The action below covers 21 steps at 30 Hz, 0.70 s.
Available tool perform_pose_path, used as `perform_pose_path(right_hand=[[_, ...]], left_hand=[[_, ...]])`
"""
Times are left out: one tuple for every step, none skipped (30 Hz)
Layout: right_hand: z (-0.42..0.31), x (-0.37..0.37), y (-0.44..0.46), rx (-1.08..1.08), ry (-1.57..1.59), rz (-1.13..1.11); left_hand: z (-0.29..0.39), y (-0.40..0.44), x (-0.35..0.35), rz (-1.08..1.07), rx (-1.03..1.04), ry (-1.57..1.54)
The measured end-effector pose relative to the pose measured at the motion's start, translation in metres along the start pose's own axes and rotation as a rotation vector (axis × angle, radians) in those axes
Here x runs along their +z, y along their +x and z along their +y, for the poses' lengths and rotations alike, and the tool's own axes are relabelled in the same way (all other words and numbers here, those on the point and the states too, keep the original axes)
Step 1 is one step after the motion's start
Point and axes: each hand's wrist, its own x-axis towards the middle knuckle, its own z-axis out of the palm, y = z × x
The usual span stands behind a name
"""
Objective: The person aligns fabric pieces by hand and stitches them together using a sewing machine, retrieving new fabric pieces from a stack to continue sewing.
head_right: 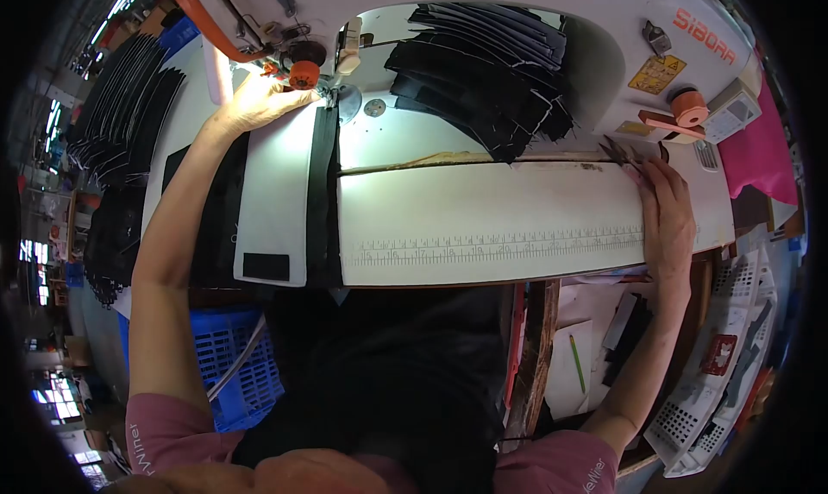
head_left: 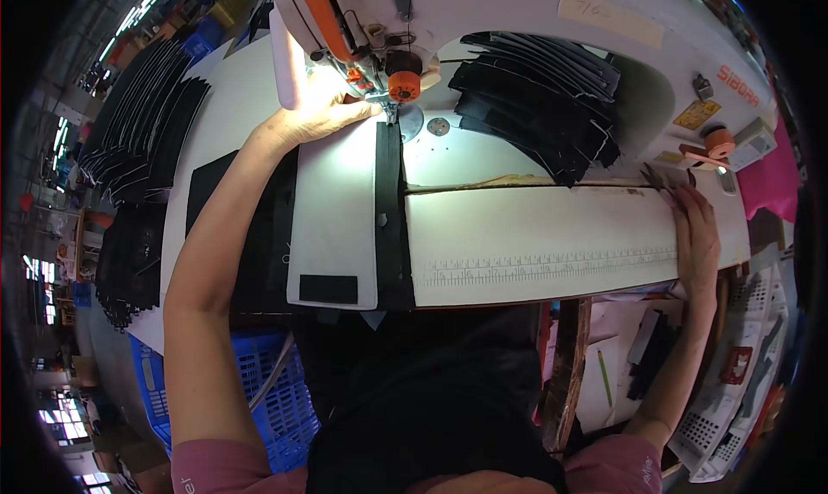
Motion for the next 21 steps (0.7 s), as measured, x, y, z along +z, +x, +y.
perform_pose_path(right_hand=[[0.005, -0.001, 0.001, -0.002, 0.009, -0.041], [0.009, -0.003, 0.002, -0.002, 0.017, -0.081], [0.011, -0.004, 0.003, 0.003, 0.018, -0.079], [0.012, -0.005, 0.005, -0.032, 0.013, -0.081], [0.013, -0.005, 0.007, -0.068, 0.009, -0.085], [0.014, -0.006, 0.009, -0.103, 0.005, -0.090], [0.014, -0.007, 0.009, -0.137, 0.000, -0.096], [0.012, -0.009, 0.009, -0.133, -0.001, -0.100], [0.009, -0.011, 0.009, -0.152, -0.030, -0.108], [0.005, -0.013, 0.010, -0.172, -0.058, -0.115], [0.001, -0.015, 0.010, -0.194, -0.084, -0.121], [-0.001, -0.016, 0.011, -0.217, -0.111, -0.125], [-0.002, -0.017, 0.011, -0.217, -0.112, -0.123], [-0.001, -0.019, 0.010, -0.186, -0.080, -0.118], [-0.001, -0.021, 0.007, -0.154, -0.048, -0.114], [-0.001, -0.022, 0.004, -0.121, -0.016, -0.112], [-0.001, -0.023, 0.001, -0.088, 0.017, -0.110], [-0.009, -0.027, 0.000, -0.039, 0.136, -0.118], [-0.024, -0.032, 0.000, 0.012, 0.255, -0.127], [-0.045, -0.037, 0.003, 0.022, 0.254, -0.128], [-0.071, -0.041, 0.010, -0.006, 0.331, -0.148]], left_hand=[[-0.005, 0.004, 0.004, 0.014, 0.021, 0.064], [-0.009, 0.007, 0.009, 0.027, 0.044, 0.128], [-0.014, 0.010, 0.014, 0.026, 0.048, 0.131], [-0.020, 0.011, 0.021, 0.167, 0.225, 0.248], [-0.025, 0.011, 0.027, 0.308, 0.400, 0.364], [-0.030, 0.011, 0.033, 0.448, 0.577, 0.477], [-0.035, 0.011, 0.038, 0.588, 0.757, 0.586], [-0.031, 0.011, 0.038, 0.584, 0.760, 0.584], [-0.026, 0.010, 0.038, 0.515, 0.677, 0.479], [-0.018, 0.009, 0.036, 0.446, 0.592, 0.377], [-0.011, 0.007, 0.032, 0.377, 0.505, 0.278], [-0.006, 0.004, 0.027, 0.309, 0.417, 0.179], [-0.002, 0.002, 0.020, 0.312, 0.419, 0.180], [0.004, 0.000, 0.012, 0.221, 0.279, 0.158], [0.010, -0.002, 0.005, 0.128, 0.140, 0.135], [0.015, -0.003, 0.000, 0.032, 0.003, 0.112], [0.017, -0.003, -0.001, -0.064, -0.136, 0.090], [0.014, -0.001, 0.001, -0.067, -0.135, 0.092], [0.008, 0.000, 0.005, -0.053, -0.140, 0.067], [0.002, 0.003, 0.010, -0.041, -0.141, 0.043], [-0.003, 0.006, 0.013, -0.028, -0.143, 0.018]])
